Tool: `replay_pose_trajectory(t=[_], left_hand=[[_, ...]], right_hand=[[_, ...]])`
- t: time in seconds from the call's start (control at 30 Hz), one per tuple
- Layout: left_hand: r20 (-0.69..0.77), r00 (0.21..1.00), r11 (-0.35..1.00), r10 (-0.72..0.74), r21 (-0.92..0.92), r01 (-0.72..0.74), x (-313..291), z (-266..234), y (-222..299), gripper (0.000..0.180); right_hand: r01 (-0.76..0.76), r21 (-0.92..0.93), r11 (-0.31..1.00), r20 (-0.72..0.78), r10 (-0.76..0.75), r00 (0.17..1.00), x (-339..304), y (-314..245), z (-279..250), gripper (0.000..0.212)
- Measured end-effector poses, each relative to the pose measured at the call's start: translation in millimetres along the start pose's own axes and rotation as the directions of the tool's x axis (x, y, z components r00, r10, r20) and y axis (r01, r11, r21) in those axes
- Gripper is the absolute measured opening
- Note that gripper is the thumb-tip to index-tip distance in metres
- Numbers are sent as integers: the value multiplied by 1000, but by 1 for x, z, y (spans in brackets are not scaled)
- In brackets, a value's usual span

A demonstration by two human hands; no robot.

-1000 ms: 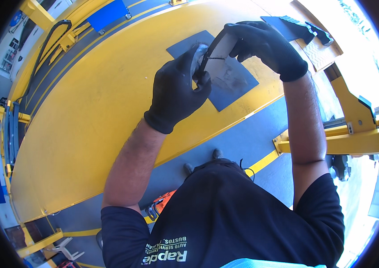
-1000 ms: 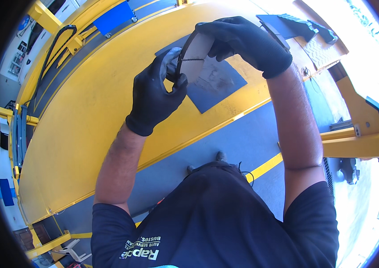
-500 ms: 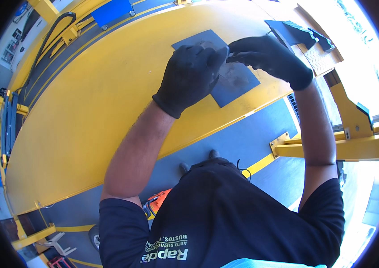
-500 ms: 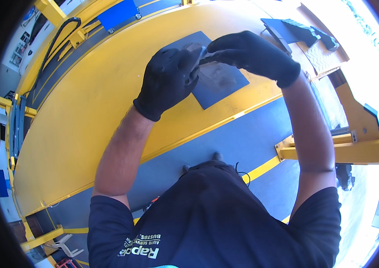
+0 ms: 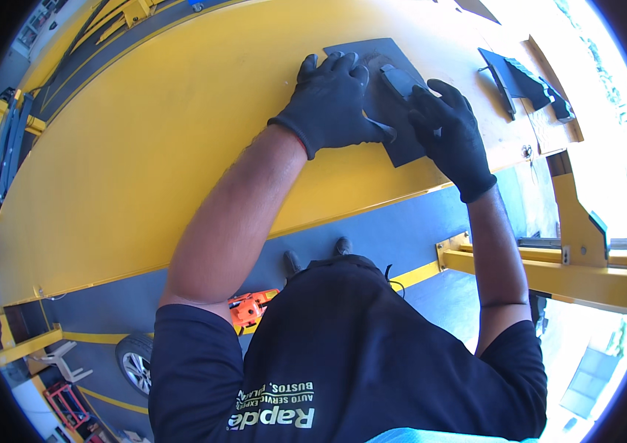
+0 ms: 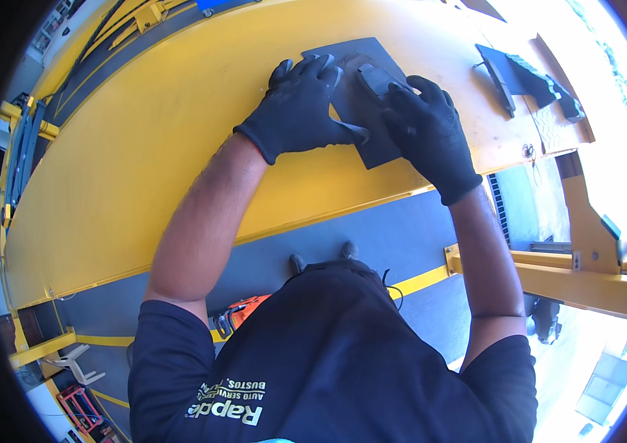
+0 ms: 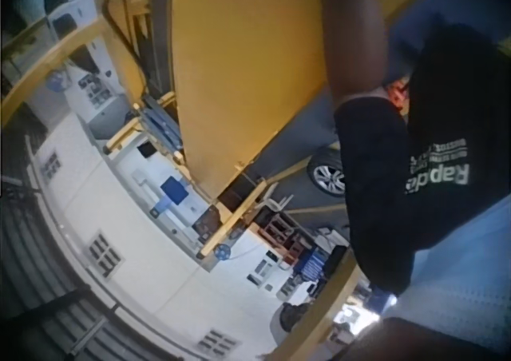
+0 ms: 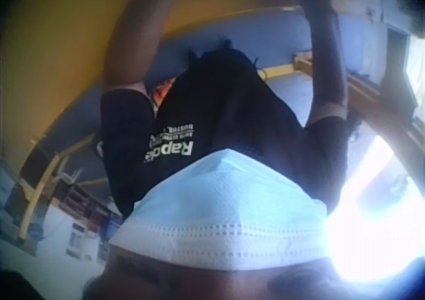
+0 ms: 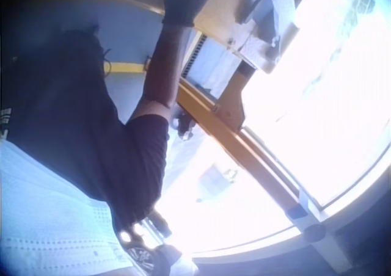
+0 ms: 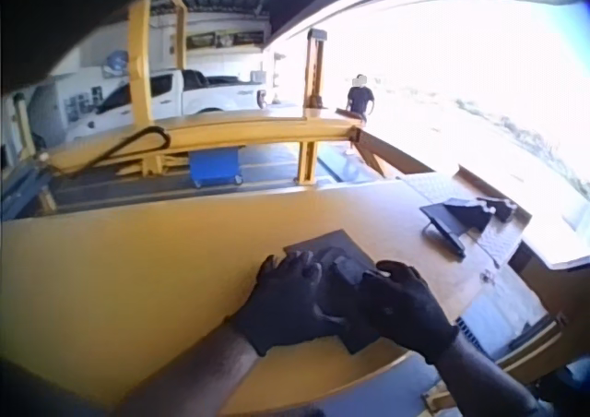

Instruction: The person sands multiple brake pads on a yellow workbench using a piece of sandpaper. They handle each pad individually, flip them to sand different sides, and place them back on the bench after finishing.

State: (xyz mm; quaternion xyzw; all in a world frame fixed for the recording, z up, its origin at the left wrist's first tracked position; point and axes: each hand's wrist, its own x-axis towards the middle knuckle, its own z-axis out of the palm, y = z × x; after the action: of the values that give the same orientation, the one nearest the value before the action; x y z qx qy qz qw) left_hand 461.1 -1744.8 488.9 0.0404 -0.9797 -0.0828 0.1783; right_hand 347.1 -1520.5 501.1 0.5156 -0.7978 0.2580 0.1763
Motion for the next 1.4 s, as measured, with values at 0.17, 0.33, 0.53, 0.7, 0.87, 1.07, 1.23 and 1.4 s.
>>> replay_pose_trajectory(t=[0.17, 0.33, 0.53, 0.7, 0.87, 1.07, 1.23, 1.4], left_hand=[[133, 990, 999, -47, -7, 48, 4, -8, 1, 121], [99, 994, 999, -54, 10, 53, 4, -2, 0, 123], [205, 974, 994, -98, 62, 87, 7, -9, 3, 126], [233, 967, 994, -100, 76, 84, 8, -13, 4, 128], [234, 966, 991, -107, 109, 84, 6, -9, 2, 129], [128, 989, 996, -80, 49, 74, 1, 1, 3, 122], [109, 994, 997, -32, -73, 40, -3, -13, 4, 110], [62, 998, 999, -6, -51, 9, -12, -22, 3, 105]], right_hand=[[-56, -17, 998, 134, 57, 989, 6, -5, -2, 34], [-60, -54, 997, 129, 67, 989, 3, -10, -2, 32], [-21, -137, 990, 164, 43, 985, 2, -17, -1, 29], [-71, -69, 995, 150, 80, 985, 6, -14, -9, 29], [-73, -24, 997, 128, 76, 989, 17, -6, -16, 31], [-14, -116, 993, 143, 30, 989, 12, -8, 10, 30], [121, -154, 981, 199, -89, 976, 42, 11, 28, 32], [86, -88, 992, 260, -61, 964, 12, -6, -2, 38]])
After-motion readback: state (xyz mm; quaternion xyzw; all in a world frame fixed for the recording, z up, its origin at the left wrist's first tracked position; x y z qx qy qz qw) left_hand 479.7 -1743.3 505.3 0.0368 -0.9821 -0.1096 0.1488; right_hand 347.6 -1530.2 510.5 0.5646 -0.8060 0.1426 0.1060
